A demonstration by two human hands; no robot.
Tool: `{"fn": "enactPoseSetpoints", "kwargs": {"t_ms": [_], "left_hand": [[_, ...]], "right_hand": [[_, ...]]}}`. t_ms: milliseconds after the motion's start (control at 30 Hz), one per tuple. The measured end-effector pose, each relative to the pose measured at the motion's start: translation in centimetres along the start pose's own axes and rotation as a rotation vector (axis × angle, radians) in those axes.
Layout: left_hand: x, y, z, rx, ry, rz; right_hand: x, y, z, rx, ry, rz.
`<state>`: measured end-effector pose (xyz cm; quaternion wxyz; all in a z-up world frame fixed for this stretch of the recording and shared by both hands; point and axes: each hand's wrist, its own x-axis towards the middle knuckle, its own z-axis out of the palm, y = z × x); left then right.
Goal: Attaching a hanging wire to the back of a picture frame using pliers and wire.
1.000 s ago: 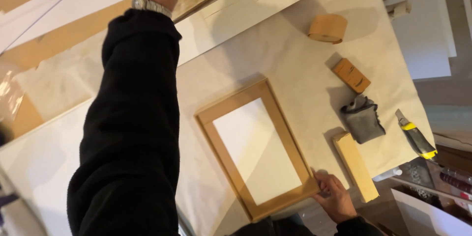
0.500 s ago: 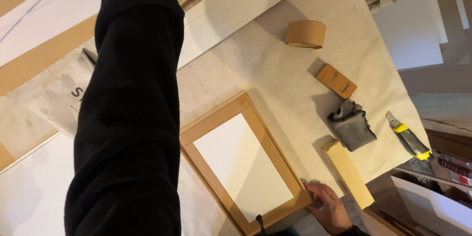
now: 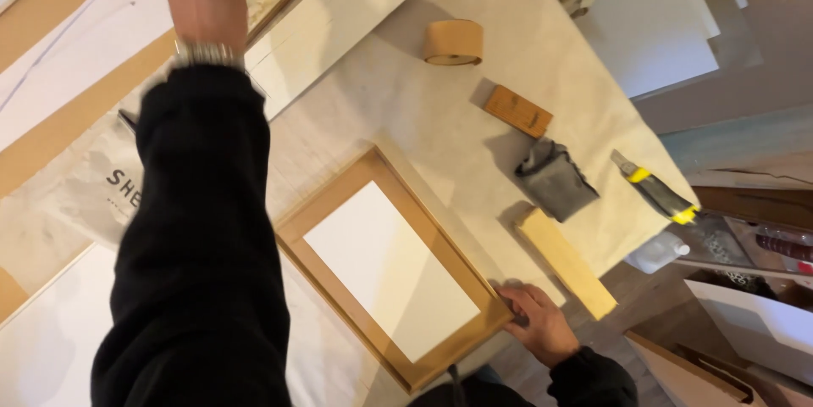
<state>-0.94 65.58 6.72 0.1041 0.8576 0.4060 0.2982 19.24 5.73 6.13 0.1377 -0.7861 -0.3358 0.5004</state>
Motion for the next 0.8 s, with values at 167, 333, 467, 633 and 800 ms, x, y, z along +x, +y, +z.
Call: {"fn": "enactPoseSetpoints", "kwargs": {"t_ms": [167, 333, 467, 633, 800], "left_hand": [[-11.4, 6.5, -2.1, -0.034, -0.009, -0.077], [-23.9, 23.4, -4.3, -0.389, -0.260, -0.286], [-31.5, 34.9, -5.2, -0.632, -0.615, -0.187], [-37.9, 45.6, -6.8, -0.550, -1.061, 0.256], [-44.4, 52.3, -5.4, -0.356, -1.352, 1.064]], "right_hand": [[0.2, 1.7, 0.2, 0.042, 0.060, -0.286], [0.7, 2.3, 0.7, 0.010, 0.216, -0.529], [-3.8, 3.2, 1.6, 0.010, 0.339, -0.559], [-15.3, 9.9, 3.8, 0.132, 0.570, -0.378], [-28.5, 22.0, 11.2, 0.191, 0.564, -0.063]]}}
